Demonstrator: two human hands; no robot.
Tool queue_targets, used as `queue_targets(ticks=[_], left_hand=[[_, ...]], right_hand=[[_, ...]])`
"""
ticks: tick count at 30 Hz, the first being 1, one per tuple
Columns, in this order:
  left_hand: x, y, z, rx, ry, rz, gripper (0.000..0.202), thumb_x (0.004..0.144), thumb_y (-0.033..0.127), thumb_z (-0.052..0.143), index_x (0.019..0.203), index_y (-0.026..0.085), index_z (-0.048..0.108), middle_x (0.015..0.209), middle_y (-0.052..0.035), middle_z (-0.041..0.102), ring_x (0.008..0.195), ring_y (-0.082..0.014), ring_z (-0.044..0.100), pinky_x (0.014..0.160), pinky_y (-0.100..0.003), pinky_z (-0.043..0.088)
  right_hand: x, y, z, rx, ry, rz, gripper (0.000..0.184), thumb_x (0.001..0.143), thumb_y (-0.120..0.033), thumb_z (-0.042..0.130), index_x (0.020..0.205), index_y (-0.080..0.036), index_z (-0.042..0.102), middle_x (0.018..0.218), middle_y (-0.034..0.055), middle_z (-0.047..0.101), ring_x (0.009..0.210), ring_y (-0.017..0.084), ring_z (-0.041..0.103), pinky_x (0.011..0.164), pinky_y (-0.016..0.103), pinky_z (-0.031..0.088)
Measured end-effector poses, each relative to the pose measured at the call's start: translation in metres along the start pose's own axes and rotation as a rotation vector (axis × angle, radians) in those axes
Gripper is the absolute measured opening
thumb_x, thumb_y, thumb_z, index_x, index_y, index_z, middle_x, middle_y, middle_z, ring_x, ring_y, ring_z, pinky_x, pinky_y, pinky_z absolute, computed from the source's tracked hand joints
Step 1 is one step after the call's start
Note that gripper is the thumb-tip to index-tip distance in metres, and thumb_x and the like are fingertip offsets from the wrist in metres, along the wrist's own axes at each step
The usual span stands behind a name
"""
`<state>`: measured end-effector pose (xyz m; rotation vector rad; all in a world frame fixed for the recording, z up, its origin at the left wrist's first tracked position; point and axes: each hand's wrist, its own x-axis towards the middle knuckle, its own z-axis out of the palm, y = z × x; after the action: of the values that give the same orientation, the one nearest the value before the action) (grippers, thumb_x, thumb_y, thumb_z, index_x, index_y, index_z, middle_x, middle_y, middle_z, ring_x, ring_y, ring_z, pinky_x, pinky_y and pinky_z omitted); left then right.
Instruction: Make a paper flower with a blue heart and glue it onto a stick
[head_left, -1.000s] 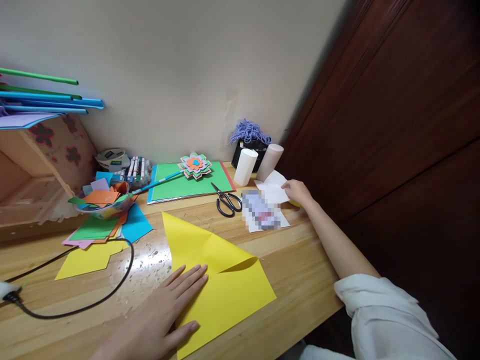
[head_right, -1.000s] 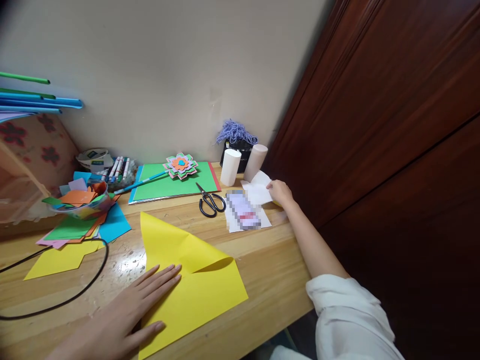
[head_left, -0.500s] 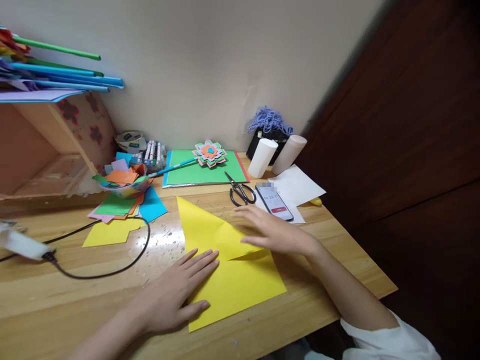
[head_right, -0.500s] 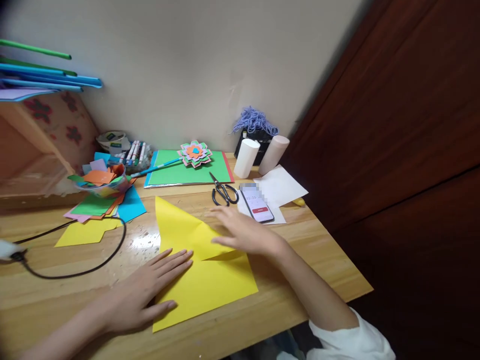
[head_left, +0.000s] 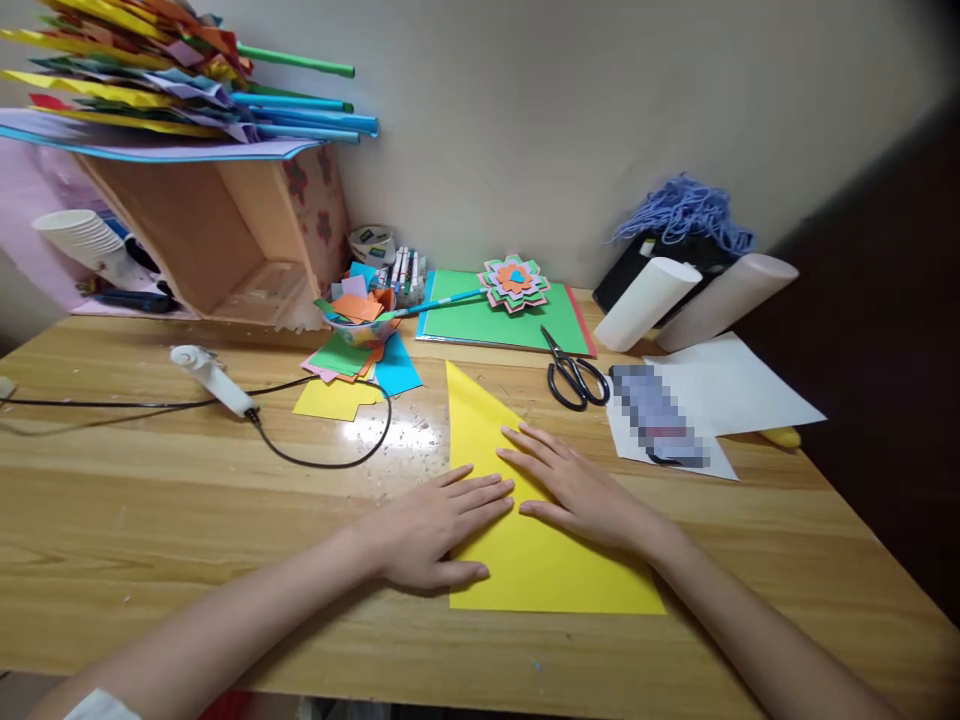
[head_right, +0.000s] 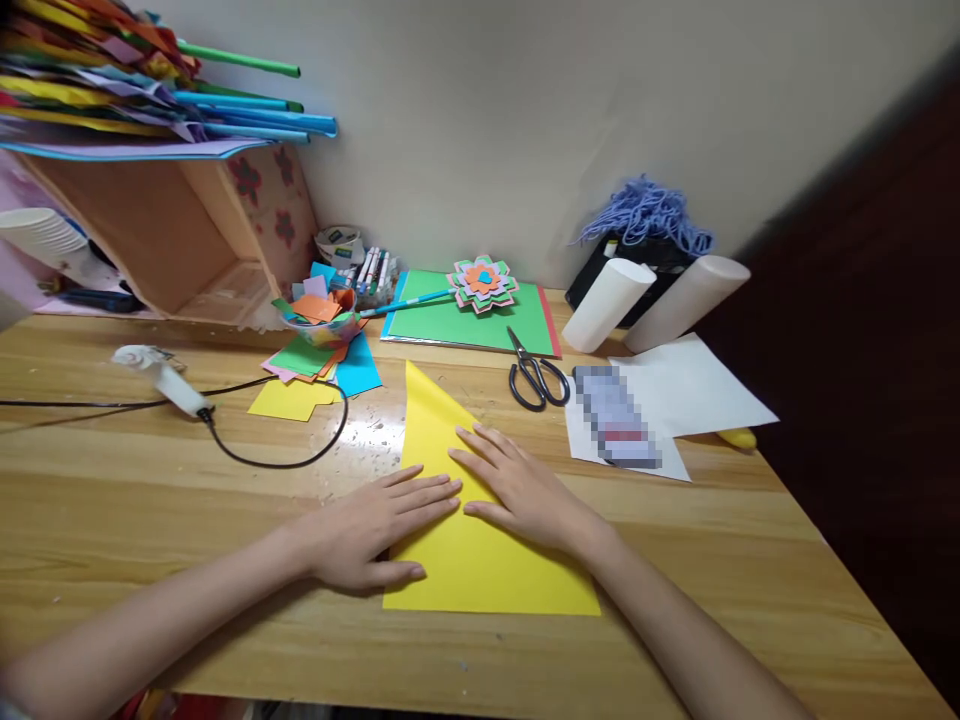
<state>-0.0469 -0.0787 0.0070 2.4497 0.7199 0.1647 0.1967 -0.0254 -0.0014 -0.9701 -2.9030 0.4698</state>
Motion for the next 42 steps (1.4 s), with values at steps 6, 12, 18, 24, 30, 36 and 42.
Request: queue_targets(ticks=[6, 12, 18, 24, 30, 36, 42], left_hand=[[-0.001, -0.002, 0.002, -0.032, 0.014, 0.004, 0.07, 0.083, 0.045, 0.043, 0.141, 0.018, 0.016, 0.147, -0.0071, 0.019, 0.136, -0.0213, 0.017, 0.112, -0.041, 0.01], [-0.001, -0.003, 0.004, -0.04, 0.002, 0.009, 0.07, 0.084, 0.045, 0.04, 0.142, 0.016, 0.015, 0.148, -0.007, 0.017, 0.136, -0.02, 0.014, 0.112, -0.04, 0.009], [-0.001, -0.003, 0.003, -0.04, -0.004, 0.005, 0.07, 0.084, 0.046, 0.039, 0.142, 0.015, 0.014, 0.148, -0.0073, 0.017, 0.136, -0.02, 0.015, 0.112, -0.04, 0.008], [-0.001, -0.004, 0.005, -0.019, 0.017, 0.008, 0.07, 0.083, 0.045, 0.041, 0.141, 0.015, 0.015, 0.148, -0.0086, 0.019, 0.136, -0.0205, 0.015, 0.112, -0.041, 0.007], [-0.002, -0.005, 0.007, 0.0, 0.036, 0.016, 0.07, 0.083, 0.045, 0.041, 0.141, 0.014, 0.017, 0.147, -0.0096, 0.021, 0.135, -0.0227, 0.018, 0.111, -0.042, 0.01], [-0.002, -0.004, 0.007, 0.046, 0.025, 0.014, 0.07, 0.083, 0.044, 0.04, 0.141, 0.012, 0.017, 0.147, -0.0113, 0.022, 0.135, -0.0233, 0.02, 0.111, -0.042, 0.013], [-0.001, -0.003, 0.008, 0.061, 0.024, 0.016, 0.068, 0.084, 0.043, 0.038, 0.141, 0.012, 0.016, 0.146, -0.0127, 0.022, 0.134, -0.025, 0.02, 0.11, -0.043, 0.015]], right_hand=[[0.001, 0.004, 0.005, -0.031, 0.0, -0.025, 0.059, 0.085, -0.048, 0.043, 0.139, -0.028, 0.028, 0.148, 0.0032, 0.022, 0.135, 0.025, 0.017, 0.106, 0.048, 0.027], [0.0, 0.005, 0.006, -0.045, -0.011, -0.025, 0.06, 0.085, -0.048, 0.043, 0.139, -0.027, 0.027, 0.148, 0.0032, 0.021, 0.136, 0.025, 0.015, 0.106, 0.048, 0.026], [0.0, 0.006, 0.01, -0.049, 0.01, -0.027, 0.061, 0.085, -0.047, 0.043, 0.14, -0.028, 0.025, 0.148, 0.0028, 0.019, 0.136, 0.025, 0.014, 0.107, 0.049, 0.025], [0.0, 0.006, 0.012, -0.06, 0.019, -0.028, 0.062, 0.085, -0.047, 0.043, 0.14, -0.028, 0.022, 0.149, 0.0023, 0.017, 0.136, 0.025, 0.013, 0.107, 0.048, 0.025], [0.001, 0.006, 0.011, -0.063, 0.031, -0.043, 0.062, 0.085, -0.046, 0.044, 0.14, -0.029, 0.022, 0.149, 0.0023, 0.017, 0.136, 0.026, 0.015, 0.106, 0.048, 0.026], [0.003, 0.005, 0.01, -0.088, 0.039, -0.056, 0.059, 0.087, -0.043, 0.042, 0.14, -0.029, 0.023, 0.148, 0.0017, 0.021, 0.135, 0.024, 0.017, 0.107, 0.048, 0.024], [0.004, 0.004, 0.01, -0.07, 0.064, -0.061, 0.057, 0.087, -0.042, 0.043, 0.139, -0.031, 0.025, 0.146, 0.001, 0.024, 0.134, 0.024, 0.02, 0.107, 0.049, 0.024]])
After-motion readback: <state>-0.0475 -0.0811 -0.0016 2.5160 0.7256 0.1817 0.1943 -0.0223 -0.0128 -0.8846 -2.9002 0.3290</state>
